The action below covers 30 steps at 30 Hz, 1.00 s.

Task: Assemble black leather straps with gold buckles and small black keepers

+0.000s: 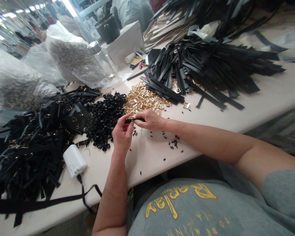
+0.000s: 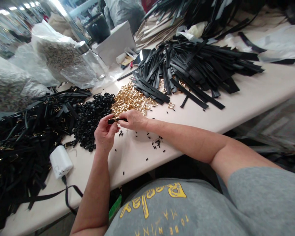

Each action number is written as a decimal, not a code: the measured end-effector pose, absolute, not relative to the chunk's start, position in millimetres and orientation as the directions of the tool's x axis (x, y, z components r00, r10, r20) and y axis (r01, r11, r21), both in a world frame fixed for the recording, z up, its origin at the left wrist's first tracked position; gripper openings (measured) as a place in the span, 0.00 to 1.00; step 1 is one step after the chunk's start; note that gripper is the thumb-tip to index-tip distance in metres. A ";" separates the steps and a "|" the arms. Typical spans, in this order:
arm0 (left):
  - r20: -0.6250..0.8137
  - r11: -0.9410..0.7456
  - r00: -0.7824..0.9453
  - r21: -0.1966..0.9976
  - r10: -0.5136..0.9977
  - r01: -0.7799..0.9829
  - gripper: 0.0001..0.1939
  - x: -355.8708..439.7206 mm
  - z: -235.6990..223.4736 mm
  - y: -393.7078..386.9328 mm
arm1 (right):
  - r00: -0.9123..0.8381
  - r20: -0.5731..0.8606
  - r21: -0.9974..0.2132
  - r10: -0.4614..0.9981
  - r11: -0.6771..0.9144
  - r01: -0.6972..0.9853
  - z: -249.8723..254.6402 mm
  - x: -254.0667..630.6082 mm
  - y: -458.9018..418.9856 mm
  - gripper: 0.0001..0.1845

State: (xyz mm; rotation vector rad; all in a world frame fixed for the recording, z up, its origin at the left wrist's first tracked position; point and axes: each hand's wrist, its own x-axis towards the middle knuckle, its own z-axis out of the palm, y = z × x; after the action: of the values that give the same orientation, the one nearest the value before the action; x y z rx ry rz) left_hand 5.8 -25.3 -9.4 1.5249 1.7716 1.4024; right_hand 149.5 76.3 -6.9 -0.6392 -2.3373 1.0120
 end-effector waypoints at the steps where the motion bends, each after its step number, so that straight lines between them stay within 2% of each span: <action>1: 0.291 -0.117 -0.322 0.877 0.901 0.466 0.19 6.1 -9.1 -25.2 | -0.755 0.267 -0.782 0.599 0.592 0.194 -7.0 149.5 76.2 0.09; 8: 0.319 -0.186 -0.397 0.922 0.860 0.340 0.19 10.2 -7.7 -23.0 | -0.744 0.238 -0.880 0.624 0.463 0.107 -7.4 150.4 75.1 0.11; 16: 0.349 -0.203 -0.414 0.912 0.840 0.358 0.12 6.3 -16.1 -21.7 | -0.750 0.232 -0.864 0.620 0.486 0.135 -10.3 149.2 74.9 0.10; 24: 0.304 -0.220 -0.436 0.947 0.847 0.234 0.18 10.9 -11.4 -19.0 | -0.742 0.274 -0.861 0.612 0.500 0.094 -9.8 148.8 74.3 0.10; 30: 0.304 -0.220 -0.445 0.948 0.842 0.232 0.20 13.0 -7.6 -18.5 | -0.742 0.293 -0.841 0.603 0.531 0.100 -8.8 148.9 75.0 0.10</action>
State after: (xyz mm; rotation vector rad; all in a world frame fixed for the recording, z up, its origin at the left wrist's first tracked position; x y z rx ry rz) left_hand 13.0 -18.5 -7.6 1.2750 1.5710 1.7100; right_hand 148.9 75.0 -8.8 -0.5681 -2.2042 1.1603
